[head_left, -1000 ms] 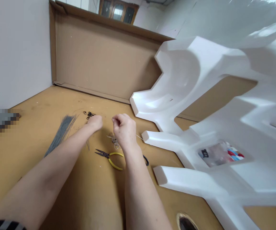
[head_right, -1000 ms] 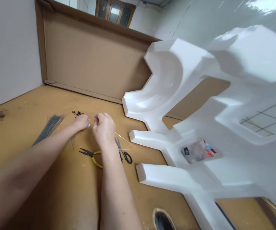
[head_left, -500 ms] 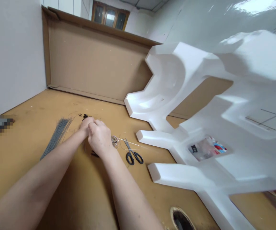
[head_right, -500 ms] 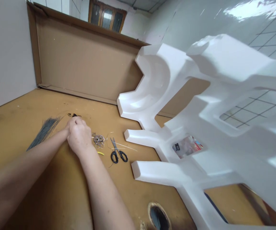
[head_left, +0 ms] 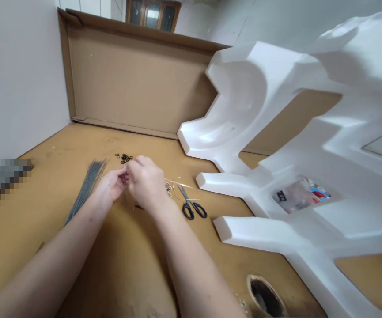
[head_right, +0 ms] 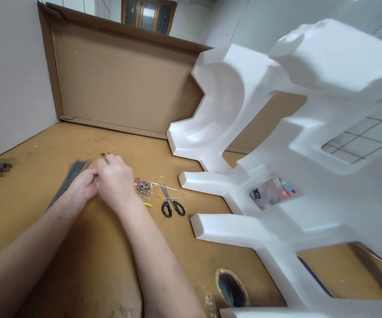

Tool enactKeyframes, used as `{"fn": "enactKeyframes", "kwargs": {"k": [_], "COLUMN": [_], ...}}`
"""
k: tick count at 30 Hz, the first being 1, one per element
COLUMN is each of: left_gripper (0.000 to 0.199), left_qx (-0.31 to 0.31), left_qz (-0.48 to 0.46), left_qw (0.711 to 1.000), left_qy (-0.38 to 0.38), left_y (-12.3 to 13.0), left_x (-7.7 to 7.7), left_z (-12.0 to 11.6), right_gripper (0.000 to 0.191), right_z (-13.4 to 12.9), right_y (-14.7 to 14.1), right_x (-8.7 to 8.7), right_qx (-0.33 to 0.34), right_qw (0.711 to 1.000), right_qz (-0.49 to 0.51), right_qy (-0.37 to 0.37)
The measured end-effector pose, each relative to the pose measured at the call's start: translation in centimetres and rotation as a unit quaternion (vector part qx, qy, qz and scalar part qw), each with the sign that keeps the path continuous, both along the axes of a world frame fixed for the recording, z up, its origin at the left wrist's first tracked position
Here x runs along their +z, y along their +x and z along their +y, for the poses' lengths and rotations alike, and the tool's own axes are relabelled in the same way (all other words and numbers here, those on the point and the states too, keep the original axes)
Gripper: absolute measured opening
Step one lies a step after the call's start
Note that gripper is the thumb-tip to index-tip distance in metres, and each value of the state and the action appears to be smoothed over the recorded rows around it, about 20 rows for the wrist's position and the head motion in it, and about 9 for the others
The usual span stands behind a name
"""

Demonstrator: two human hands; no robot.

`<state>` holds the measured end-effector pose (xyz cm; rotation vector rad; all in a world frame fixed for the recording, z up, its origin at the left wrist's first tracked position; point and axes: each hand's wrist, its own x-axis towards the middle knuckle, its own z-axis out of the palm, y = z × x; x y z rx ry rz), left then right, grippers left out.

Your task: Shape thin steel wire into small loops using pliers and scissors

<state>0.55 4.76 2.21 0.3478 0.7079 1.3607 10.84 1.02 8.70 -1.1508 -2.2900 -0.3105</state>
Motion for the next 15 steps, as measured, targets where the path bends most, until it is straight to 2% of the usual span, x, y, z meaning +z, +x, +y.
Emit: {"fn": "enactKeyframes", "kwargs": {"k": [1,3,6,10,15], "left_gripper": [0.009,0.016,0.018,0.018,0.017], "left_qx": [0.0,-0.005,-0.004,-0.015,-0.018], "left_qz": [-0.001,-0.018,-0.048,-0.064,-0.056], "left_qw": [1.0,1.0,0.999,0.998,0.998], "left_qy": [-0.008,-0.023,-0.019,0.013,0.037], "left_y": [-0.1,-0.1,0.1,0.3,0.0], "left_x": [0.4,1.2,2.4,3.2,2.8], "left_z": [-0.4,-1.0,-1.7,-1.9,-1.6], "right_gripper": [0.017,0.018,0.017,0.016,0.017], "right_z": [0.3,0.9,1.6,1.6,1.4], "right_y": [1.0,2.9,4.8,4.6,4.3], "right_x": [0.5,1.4,2.2,2.0,2.2], "right_qx": [-0.008,-0.006,-0.007,0.01,0.029], "right_qw": [0.999,0.996,0.989,0.988,0.991], "right_qz": [0.031,0.088,0.142,0.148,0.126], "right_qy": [0.006,0.017,0.038,0.031,0.023]}}
